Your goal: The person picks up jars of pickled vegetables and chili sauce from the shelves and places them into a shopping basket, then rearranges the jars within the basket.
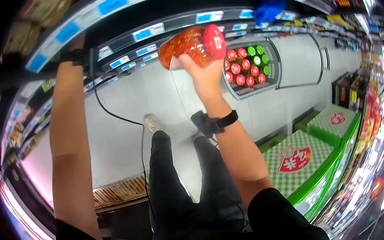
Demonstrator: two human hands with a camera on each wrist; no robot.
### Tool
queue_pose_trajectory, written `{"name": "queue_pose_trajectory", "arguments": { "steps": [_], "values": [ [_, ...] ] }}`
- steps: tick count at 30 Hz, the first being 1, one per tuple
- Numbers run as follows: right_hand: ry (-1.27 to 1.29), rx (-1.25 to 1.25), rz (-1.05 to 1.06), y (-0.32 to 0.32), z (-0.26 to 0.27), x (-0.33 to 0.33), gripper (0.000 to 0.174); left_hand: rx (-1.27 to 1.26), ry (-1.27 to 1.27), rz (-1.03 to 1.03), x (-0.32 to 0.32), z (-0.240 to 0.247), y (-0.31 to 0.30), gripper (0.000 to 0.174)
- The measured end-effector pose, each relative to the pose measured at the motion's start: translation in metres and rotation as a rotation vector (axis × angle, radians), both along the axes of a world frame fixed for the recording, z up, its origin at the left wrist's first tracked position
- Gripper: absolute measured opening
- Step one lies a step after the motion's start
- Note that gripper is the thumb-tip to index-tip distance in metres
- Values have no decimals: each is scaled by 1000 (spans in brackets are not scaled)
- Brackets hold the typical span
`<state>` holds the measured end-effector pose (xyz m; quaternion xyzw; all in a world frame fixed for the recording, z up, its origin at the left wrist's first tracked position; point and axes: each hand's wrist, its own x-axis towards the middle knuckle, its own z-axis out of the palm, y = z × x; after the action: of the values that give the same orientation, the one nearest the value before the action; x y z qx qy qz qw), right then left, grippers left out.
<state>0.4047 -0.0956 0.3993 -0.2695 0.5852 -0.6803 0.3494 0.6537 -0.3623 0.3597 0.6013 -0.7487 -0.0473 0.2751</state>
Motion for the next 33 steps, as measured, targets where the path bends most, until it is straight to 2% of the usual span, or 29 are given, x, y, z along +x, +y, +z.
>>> {"name": "queue_pose_trajectory", "arguments": {
  "steps": [1, 3, 6, 9, 10, 13, 18, 21, 24, 25, 26, 27, 28, 29, 31, 33],
  "values": [
    [-43, 3, -14, 15, 5, 2, 71, 21, -34, 3, 1, -1, -5, 40],
    [15, 112, -33, 48, -9, -4, 70, 57, -95, -9, 1, -2, -11, 40],
    [157, 135, -62, 89, -16, -11, 71, 83, -160, -11, 1, -1, -19, 41],
    [115, 211, -174, 128, -9, -12, 74, 101, -224, -10, 3, 1, -26, 42],
    [-23, 153, -235, 142, -17, -12, 75, 107, -245, -5, 4, 1, -26, 43],
    [-93, 196, -333, 171, -15, -15, 75, 111, -298, -6, 3, 6, -29, 44],
    [6, 368, -394, 212, -26, -26, 76, 106, -404, 20, 5, 19, -22, 46],
    [147, 351, -487, 219, -27, -27, 75, 69, -502, 25, 1, 35, -3, 47],
    [23, 413, -516, 229, -36, -33, 74, 265, 13, -130, -26, 78, 44, 48],
    [1, 400, -522, 229, -39, -37, 74, 294, 487, -256, -18, 64, 57, 47],
    [-18, 387, -534, 231, -41, -40, 74, 112, 553, -312, -13, 52, 63, 45],
    [-37, 379, -547, 234, -41, -42, 74, -74, 596, -368, -8, 40, 68, 46],
    [-35, 387, -573, 236, -38, -44, 74, -91, 515, -313, 1, 36, 74, 50],
    [-29, 396, -595, 235, -33, -47, 74, -47, 436, -316, 3, 40, 81, 63],
    [-28, 401, -642, 243, -31, -55, 73, -187, 203, -262, 9, 38, 100, 80],
    [-52, 371, -690, 247, -43, -64, 72, -137, 215, -349, 8, 43, 118, 89]
  ]
}}
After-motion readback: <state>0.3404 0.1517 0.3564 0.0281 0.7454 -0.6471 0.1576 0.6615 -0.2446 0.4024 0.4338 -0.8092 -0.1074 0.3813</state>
